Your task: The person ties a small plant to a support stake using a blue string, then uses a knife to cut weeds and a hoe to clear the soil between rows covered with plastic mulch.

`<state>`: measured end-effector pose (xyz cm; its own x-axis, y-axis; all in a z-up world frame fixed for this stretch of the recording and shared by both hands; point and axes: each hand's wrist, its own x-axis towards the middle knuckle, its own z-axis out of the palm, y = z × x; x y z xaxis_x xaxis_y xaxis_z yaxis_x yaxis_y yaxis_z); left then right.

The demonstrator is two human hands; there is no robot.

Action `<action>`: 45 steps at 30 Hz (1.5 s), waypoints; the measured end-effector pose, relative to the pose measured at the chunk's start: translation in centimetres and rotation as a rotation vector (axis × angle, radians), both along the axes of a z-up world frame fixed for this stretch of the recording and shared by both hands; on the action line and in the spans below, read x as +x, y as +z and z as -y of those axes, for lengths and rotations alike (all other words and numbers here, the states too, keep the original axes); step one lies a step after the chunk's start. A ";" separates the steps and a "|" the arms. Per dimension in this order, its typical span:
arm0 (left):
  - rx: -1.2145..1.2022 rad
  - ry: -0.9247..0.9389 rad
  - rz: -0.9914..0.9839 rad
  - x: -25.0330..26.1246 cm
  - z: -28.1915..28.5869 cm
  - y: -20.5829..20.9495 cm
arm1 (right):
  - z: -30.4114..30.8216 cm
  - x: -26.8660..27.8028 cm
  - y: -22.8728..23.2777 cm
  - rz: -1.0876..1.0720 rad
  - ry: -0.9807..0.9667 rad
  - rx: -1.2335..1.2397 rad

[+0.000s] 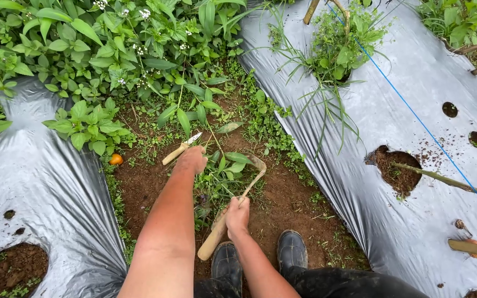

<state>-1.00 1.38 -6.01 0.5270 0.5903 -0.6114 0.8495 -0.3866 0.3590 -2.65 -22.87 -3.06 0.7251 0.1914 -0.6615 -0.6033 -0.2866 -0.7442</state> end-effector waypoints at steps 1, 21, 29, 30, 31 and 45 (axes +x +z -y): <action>-0.003 -0.001 -0.001 0.1 0.4 0.4 | 0.4 0.8 -1.0 -0.001 -0.001 -0.003; 0.022 -0.030 0.002 3.7 4.8 8.1 | 1.8 2.6 -4.4 0.047 -0.354 0.071; -0.011 -0.102 -0.091 2.2 7.8 9.7 | 0.5 -3.7 -0.8 -0.104 -0.170 0.108; -0.031 -0.107 -0.095 1.9 8.1 11.1 | 0.1 -4.1 0.2 -0.149 -0.145 0.142; -0.031 -0.096 -0.089 1.6 8.1 11.1 | -0.1 -3.2 0.4 -0.145 -0.134 0.141; -0.048 -0.064 -0.012 0.4 5.6 9.0 | 0.8 -4.7 -1.5 -0.050 -0.275 0.143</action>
<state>-0.64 -4.25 3.01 0.5555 0.5256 -0.6443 0.8277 -0.4231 0.3686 -7.33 -23.66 -4.56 0.7300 0.0863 -0.6780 -0.6804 -0.0022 -0.7328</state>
